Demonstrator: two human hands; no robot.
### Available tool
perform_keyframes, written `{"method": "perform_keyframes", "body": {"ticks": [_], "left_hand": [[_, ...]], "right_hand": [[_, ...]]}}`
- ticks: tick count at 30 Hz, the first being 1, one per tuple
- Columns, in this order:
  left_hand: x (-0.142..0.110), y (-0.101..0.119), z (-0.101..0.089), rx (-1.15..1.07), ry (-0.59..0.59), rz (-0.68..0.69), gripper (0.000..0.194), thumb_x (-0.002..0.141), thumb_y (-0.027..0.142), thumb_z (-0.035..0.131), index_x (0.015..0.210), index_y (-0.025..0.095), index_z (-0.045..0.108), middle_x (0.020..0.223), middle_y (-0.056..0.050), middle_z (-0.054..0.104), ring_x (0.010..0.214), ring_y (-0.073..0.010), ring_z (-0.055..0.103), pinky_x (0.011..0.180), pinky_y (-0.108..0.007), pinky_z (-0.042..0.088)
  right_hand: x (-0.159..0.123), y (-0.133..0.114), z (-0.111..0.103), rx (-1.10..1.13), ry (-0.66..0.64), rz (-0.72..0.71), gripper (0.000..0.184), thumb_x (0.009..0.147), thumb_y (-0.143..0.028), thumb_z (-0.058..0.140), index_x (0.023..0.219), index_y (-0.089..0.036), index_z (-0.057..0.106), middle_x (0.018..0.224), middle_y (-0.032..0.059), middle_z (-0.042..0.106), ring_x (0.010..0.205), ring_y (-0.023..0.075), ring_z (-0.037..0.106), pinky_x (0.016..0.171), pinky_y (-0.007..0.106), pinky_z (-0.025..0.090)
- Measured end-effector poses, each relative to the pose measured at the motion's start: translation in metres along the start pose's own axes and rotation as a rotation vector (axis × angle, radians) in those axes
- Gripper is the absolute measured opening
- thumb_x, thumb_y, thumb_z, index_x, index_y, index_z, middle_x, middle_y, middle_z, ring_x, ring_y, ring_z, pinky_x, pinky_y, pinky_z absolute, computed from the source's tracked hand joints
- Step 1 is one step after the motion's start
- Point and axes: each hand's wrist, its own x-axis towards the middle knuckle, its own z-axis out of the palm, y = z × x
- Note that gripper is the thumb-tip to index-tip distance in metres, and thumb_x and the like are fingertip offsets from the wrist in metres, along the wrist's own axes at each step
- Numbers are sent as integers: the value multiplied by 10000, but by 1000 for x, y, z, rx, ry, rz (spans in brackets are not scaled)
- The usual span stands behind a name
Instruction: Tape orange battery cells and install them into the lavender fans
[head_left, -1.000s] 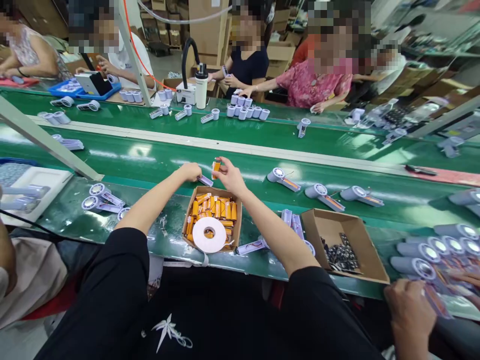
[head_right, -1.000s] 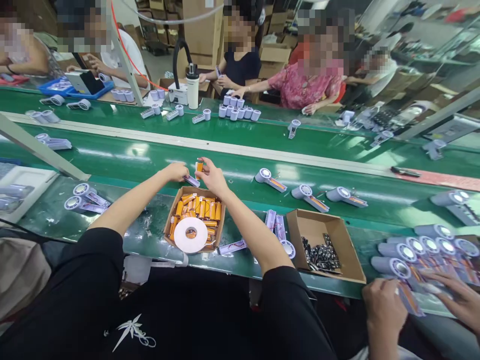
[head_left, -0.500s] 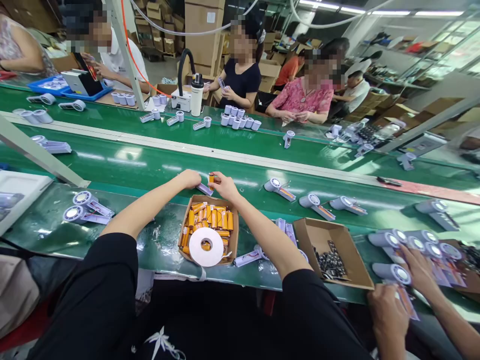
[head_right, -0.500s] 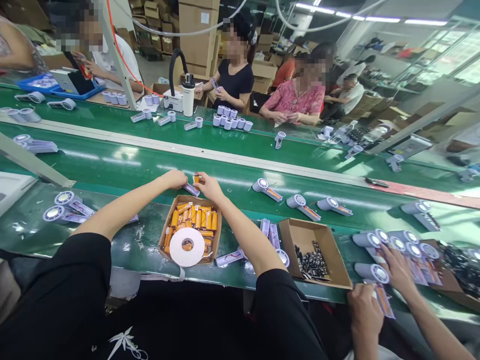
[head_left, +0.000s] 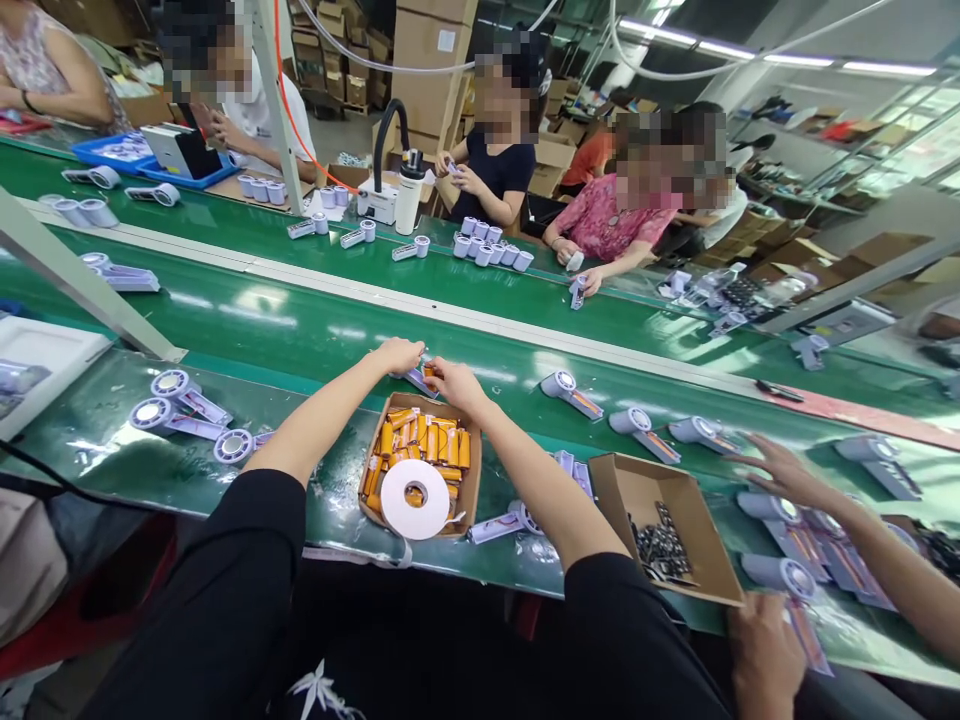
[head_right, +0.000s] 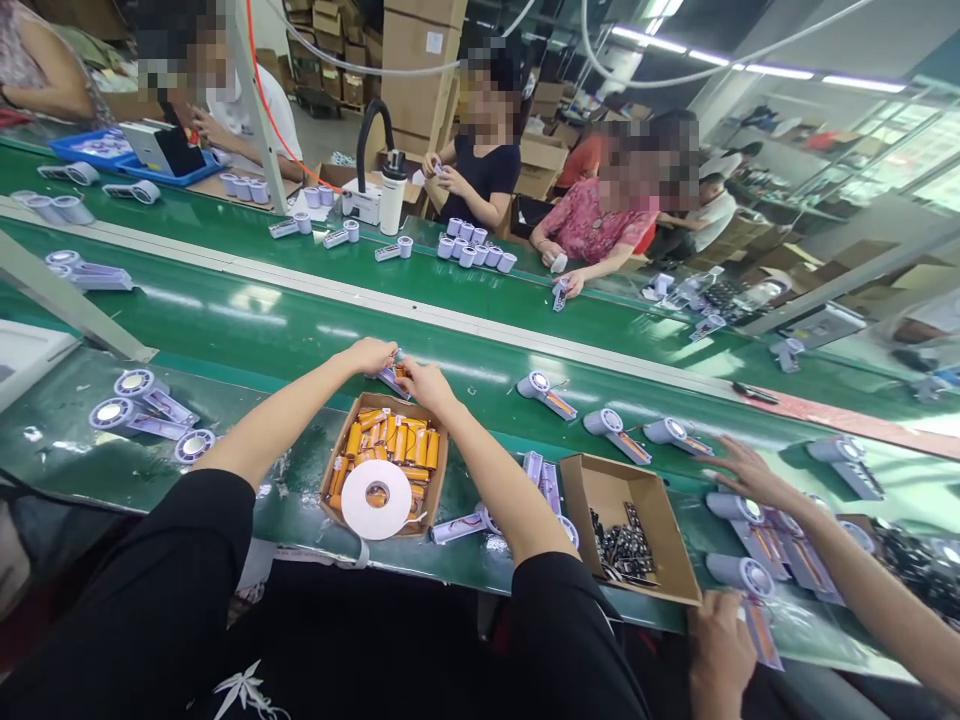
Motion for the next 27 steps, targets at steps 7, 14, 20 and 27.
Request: {"method": "perform_keyframes", "body": {"ticks": [7,14,20,27], "left_hand": [[-1,13,2,-55,28,-60,447,1074,456,743,1423,185,682,1418,-122,706,1231,-274,724,1050,-510,651],[-31,41,-21,-29,140,-134,405,1110,307,619,1496,187,644,1408,-186,738,1376,-325,686,1158,-464,550],[-155,58,2,-61,17,512,480,948,423,825,1401,293,734,1447,-102,756,1456,-315,629,1269,-461,461],[-269,69,30,-96,119,644,686,799,362,962,1444,349,727,1479,-92,751,1491,-329,609,1299,-512,500]], "right_hand": [[3,-12,-6,-252,-156,-33,333,1069,-332,706,1385,-277,795,1189,130,882,1108,324,836,991,366,595],[10,-27,-28,-239,-229,-62,306,1006,-280,773,1293,-208,852,1177,163,883,1115,344,830,1009,406,610],[-126,-12,-71,157,131,-165,390,1103,-377,634,1430,-232,791,1443,111,806,1360,310,743,1217,499,552],[-287,-34,-52,613,137,30,275,1023,-474,743,1106,-253,884,932,45,888,724,197,808,695,310,651]]}}
